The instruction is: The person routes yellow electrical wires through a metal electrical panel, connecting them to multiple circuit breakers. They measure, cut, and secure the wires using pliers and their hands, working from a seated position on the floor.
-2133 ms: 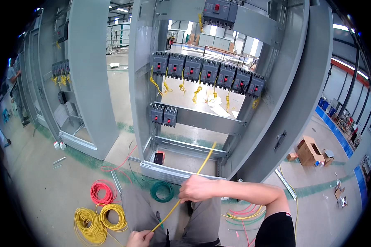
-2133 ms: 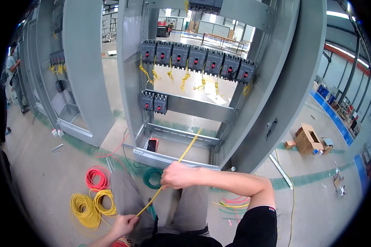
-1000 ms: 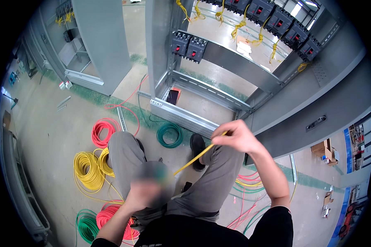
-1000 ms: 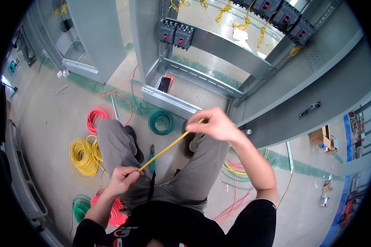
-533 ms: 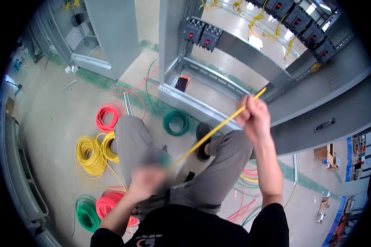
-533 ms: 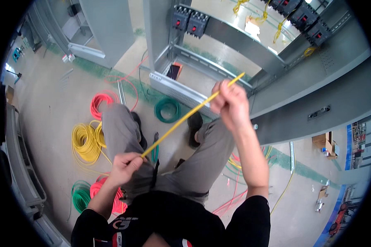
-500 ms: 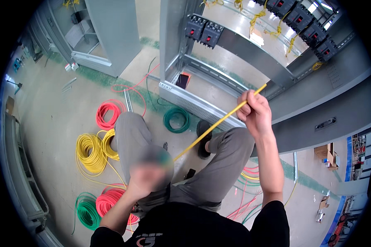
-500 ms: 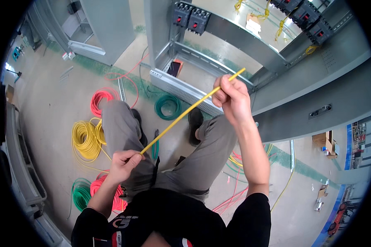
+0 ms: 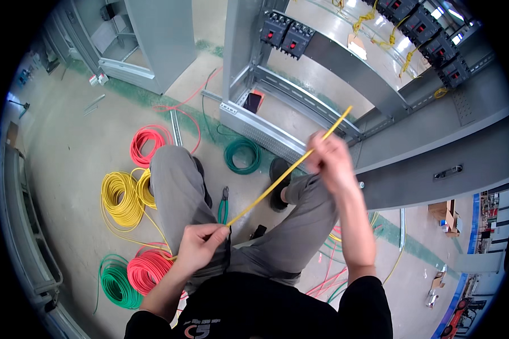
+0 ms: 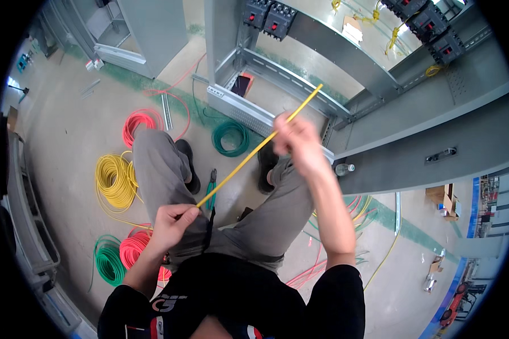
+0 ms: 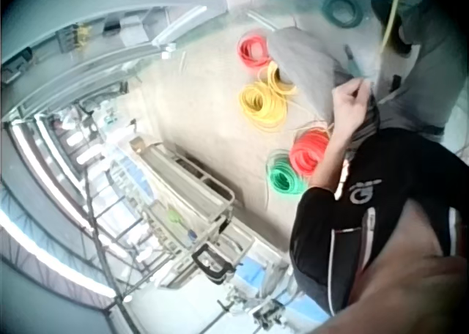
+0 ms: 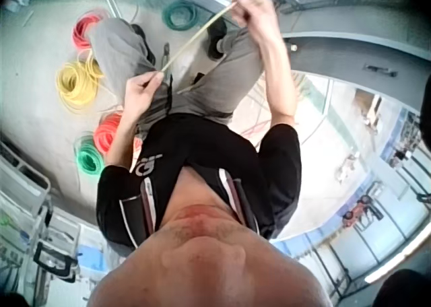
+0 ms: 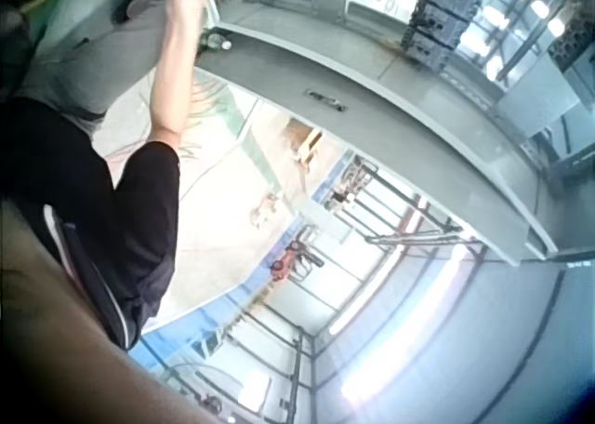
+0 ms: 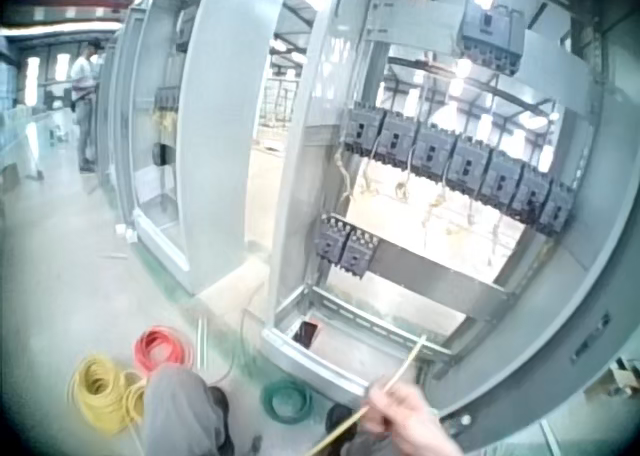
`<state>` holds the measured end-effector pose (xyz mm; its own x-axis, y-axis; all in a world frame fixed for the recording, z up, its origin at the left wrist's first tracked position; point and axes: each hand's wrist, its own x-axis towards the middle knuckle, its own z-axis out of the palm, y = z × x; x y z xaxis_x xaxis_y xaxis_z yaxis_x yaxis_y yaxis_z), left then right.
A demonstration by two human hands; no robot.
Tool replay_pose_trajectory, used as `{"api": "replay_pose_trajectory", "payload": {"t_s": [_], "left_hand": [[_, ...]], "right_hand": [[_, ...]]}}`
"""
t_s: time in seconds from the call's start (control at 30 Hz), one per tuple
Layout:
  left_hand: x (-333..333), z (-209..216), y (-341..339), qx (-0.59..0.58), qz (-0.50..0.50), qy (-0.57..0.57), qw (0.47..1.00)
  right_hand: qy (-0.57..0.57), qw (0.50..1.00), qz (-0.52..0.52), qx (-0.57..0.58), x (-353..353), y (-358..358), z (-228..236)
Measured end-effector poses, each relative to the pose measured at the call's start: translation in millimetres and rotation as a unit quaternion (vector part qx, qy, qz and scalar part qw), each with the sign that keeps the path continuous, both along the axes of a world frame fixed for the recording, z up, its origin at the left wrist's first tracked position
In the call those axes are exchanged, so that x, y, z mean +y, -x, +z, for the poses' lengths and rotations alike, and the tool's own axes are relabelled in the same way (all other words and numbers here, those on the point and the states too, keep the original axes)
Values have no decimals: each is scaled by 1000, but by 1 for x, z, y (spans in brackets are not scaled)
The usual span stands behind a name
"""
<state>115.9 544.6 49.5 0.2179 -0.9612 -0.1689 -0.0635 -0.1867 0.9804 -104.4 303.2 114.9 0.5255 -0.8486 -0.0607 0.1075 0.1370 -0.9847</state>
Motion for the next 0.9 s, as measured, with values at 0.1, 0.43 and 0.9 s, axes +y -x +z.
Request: {"api": "replay_pose_trajectory", "payload": {"t_s": [0.1, 0.43, 0.9], "left_hand": [[-9, 17, 8, -24, -7, 15, 1000], [14, 7, -23, 99, -46, -20, 994], [26, 14, -27, 110, 84, -39, 990]], "right_hand": [[-99, 979, 174, 33, 40, -27, -34], [-88, 985, 144, -46, 26, -37, -22], [-53, 992, 99, -59, 42, -45, -33]]}}
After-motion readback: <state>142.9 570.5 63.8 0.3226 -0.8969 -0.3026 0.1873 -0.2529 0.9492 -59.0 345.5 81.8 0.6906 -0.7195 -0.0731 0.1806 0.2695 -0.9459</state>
